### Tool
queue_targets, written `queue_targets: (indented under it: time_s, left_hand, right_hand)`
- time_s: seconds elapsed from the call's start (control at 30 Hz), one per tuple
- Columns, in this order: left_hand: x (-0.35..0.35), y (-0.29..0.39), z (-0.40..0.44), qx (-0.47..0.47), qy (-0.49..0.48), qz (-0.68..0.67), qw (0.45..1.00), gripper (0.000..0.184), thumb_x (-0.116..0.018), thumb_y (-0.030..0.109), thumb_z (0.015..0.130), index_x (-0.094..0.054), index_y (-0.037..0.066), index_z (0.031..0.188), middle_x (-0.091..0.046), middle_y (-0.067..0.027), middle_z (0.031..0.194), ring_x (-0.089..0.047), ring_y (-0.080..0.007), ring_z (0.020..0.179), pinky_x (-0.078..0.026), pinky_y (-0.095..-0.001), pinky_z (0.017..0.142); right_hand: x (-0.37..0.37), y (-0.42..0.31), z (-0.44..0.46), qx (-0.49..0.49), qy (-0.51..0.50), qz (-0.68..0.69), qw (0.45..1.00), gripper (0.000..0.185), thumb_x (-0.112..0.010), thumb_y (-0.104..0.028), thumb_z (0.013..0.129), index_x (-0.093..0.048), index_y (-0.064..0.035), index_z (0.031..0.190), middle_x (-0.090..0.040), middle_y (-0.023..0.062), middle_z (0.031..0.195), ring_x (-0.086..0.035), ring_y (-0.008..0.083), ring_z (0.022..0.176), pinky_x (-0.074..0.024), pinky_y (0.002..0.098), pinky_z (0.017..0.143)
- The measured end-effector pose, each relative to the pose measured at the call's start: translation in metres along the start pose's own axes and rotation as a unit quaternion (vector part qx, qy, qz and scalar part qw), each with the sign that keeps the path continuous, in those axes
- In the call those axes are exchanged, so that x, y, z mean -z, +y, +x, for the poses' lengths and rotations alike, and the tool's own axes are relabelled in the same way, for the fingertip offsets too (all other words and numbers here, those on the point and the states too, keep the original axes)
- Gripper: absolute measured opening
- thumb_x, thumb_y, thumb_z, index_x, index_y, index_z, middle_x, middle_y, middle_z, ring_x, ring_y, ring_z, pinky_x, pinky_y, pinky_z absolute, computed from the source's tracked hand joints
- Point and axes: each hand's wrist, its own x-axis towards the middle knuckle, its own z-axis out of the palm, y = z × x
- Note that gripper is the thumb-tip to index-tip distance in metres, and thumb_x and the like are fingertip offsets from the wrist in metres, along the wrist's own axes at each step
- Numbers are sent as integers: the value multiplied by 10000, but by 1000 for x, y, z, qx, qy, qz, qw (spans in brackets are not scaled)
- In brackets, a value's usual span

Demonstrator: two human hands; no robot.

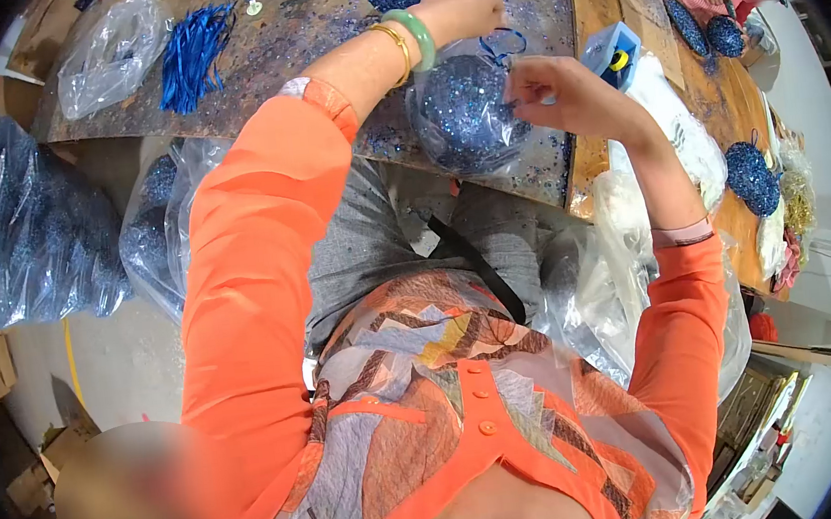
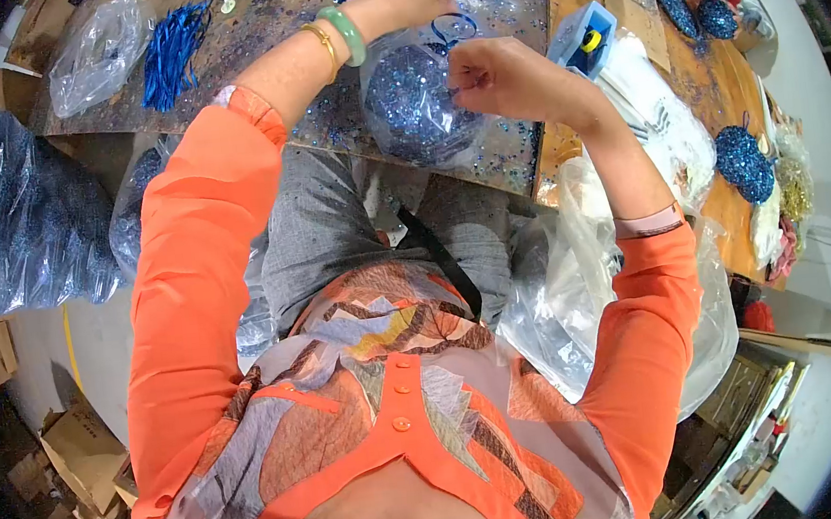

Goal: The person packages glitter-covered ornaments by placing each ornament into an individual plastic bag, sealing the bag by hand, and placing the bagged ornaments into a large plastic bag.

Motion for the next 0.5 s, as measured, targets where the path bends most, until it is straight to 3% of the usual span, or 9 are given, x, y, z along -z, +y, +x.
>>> queue_targets:
  time_s: [0.07,0.17,0.27,0.5]
  left_hand:
    - [0,-5,-3,8,15,-38,999,285,-601,383,851,-712,143,959,-685,-150,946,-647,-346,932,-513,-432,814]
    - [5,-2,-15,5,51,-16,999,301,-607,410,847,-715,146,946,-685,-146,949,-649,-340,922,-514,-429,803]
    - [26,7,-38,27,40,-20,999,288,-607,394,850,-712,138,930,-687,-137,912,-652,-334,899,-517,-432,780]
    - [42,17,-81,-26,132,41,990,151,-600,232,818,-695,119,848,-677,-133,810,-664,-324,824,-527,-429,705]
  right_hand:
    - [-4,8,-6,-14,8,186,982,157,-609,5,787,-467,-24,728,-578,57,743,-606,133,859,-435,267,629]
    - [0,3,-11,-90,-47,306,947,209,-604,48,801,-440,-77,766,-607,38,947,-526,71,787,-431,211,718]
    - [-8,-6,-11,-43,-15,348,936,161,-617,44,809,-493,-58,818,-537,-19,785,-588,72,888,-434,213,693]
    - [-18,-14,-12,-14,20,337,941,187,-670,4,827,-562,-52,969,-552,-51,814,-506,29,757,-436,191,716]
